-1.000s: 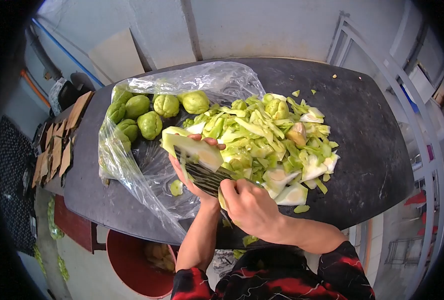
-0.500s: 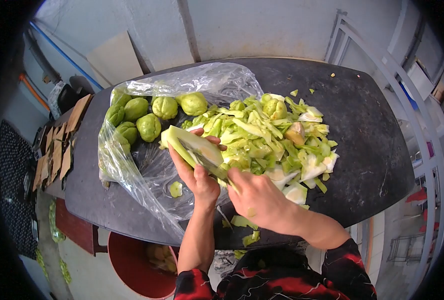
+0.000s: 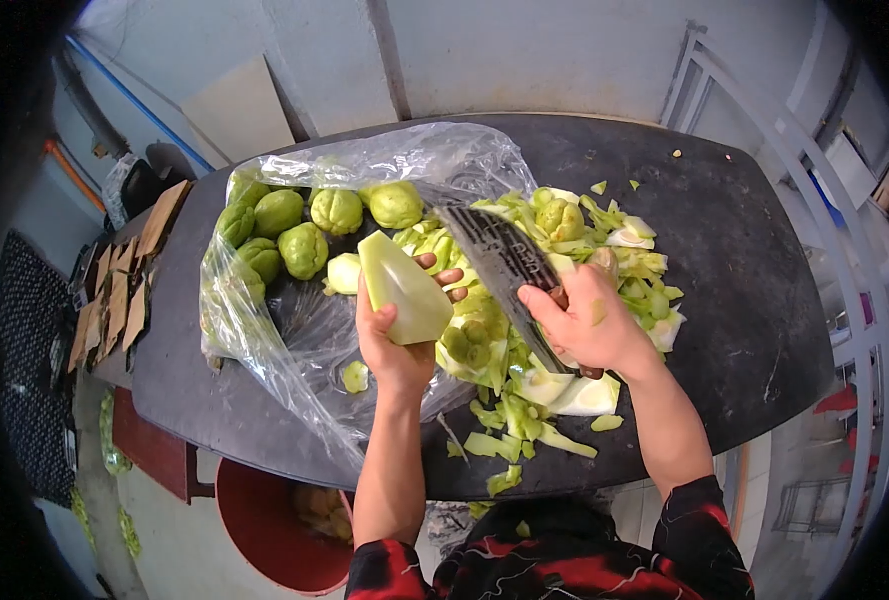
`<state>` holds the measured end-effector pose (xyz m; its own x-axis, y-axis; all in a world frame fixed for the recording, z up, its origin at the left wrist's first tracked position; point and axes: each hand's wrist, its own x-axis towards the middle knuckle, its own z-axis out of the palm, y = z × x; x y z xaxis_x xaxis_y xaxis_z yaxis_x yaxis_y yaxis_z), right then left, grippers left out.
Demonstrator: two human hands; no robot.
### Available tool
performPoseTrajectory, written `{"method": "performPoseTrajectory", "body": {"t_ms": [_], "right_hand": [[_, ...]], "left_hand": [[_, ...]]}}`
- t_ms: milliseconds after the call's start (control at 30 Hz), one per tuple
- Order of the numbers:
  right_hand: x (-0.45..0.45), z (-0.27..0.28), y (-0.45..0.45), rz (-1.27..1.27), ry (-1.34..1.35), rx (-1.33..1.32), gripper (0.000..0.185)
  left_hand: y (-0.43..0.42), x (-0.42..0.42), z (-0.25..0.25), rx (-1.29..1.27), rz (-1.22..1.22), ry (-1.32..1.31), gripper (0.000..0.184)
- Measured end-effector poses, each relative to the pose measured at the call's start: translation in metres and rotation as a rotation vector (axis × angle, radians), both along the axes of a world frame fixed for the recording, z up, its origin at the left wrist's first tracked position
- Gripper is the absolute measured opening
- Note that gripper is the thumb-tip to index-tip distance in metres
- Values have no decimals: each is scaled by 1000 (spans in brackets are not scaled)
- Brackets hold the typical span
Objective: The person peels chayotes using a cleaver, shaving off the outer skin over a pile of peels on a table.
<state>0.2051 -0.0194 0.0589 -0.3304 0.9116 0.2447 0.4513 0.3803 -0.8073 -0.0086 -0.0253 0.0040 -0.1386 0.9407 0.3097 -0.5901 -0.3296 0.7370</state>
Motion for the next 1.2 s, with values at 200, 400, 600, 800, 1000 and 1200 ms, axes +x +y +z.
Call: {"method": "performPoseTrajectory", "body": {"t_ms": [200,400,600,800,1000,1200], "right_hand": [[11,1,-3,-98,101,-149,34],[30,14,-24,-137,113,4,14],[61,30,-45,-152,-167,106,23],[70,2,-48,-73,-265,171,36],[66,-23,-44,-123,-582,506,46],[69,-40,-36,-142,-617,620,46]], "left_hand": [[10,-13,-12,-208,-167,-413,64],[-4,-36,11,-319,136,-119,65],[-131,-145,26,-106,745,101,67],[-249,-279,-100,-575,1187,538,44],[-323,-266,-297,-1037,705,826,33],[-303,-290,-282,-910,1182,1048,28]]}}
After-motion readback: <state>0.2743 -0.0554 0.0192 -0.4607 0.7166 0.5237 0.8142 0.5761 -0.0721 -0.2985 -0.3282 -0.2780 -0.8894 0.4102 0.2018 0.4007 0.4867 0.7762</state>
